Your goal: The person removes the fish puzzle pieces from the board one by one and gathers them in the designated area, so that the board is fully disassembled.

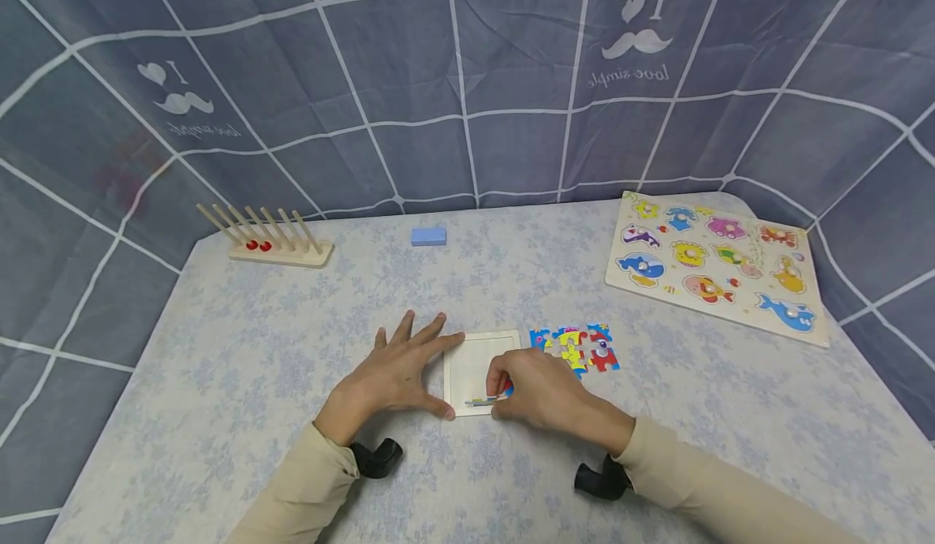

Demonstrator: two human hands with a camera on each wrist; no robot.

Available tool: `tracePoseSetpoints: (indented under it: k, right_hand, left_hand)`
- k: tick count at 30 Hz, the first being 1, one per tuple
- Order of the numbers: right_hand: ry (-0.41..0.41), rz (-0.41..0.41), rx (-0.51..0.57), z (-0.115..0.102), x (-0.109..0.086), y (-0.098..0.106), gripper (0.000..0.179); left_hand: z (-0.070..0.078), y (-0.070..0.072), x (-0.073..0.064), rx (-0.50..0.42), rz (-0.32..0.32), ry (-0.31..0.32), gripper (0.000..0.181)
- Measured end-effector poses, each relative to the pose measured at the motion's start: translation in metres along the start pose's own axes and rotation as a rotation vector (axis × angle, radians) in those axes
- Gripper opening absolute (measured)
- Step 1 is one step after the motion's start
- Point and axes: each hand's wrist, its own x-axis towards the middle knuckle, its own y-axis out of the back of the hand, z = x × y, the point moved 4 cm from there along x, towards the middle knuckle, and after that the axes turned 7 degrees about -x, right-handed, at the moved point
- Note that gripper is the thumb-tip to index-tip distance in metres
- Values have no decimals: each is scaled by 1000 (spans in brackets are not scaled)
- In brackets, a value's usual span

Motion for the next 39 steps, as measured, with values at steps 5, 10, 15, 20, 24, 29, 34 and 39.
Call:
tracePoseSetpoints:
  k: [5,10,15,20,24,29,34,39]
  right_hand:
    - [50,-31,-16,-2,-4,-3,24]
    - [76,-29,-9,-3,-5,-3,22]
    - [102,17,56,-1,-2,3,16]
    - [90,18,226,9,0,12,12]
    - [31,-14,385,22,-3,19,14]
    - [-50,-43,475,43,-13,23,14]
    - [-83,-41,478,65,-26,25,14]
    - [-156,-31,451,84,-40,28,17]
  left_hand:
    - [0,0,0,3,-3,-4,104]
    - [0,0,0,3,-4,-4,103]
    - [-1,0,0,2,-1,3,104]
    - [-1,-1,1,10,-3,12,105]
    - [0,-1,1,17,-1,15,105]
    - [0,-1,2,24,1,14,105]
    - [-1,-1,1,14,1,11,106]
    - [-2,-1,1,4,3,11,105]
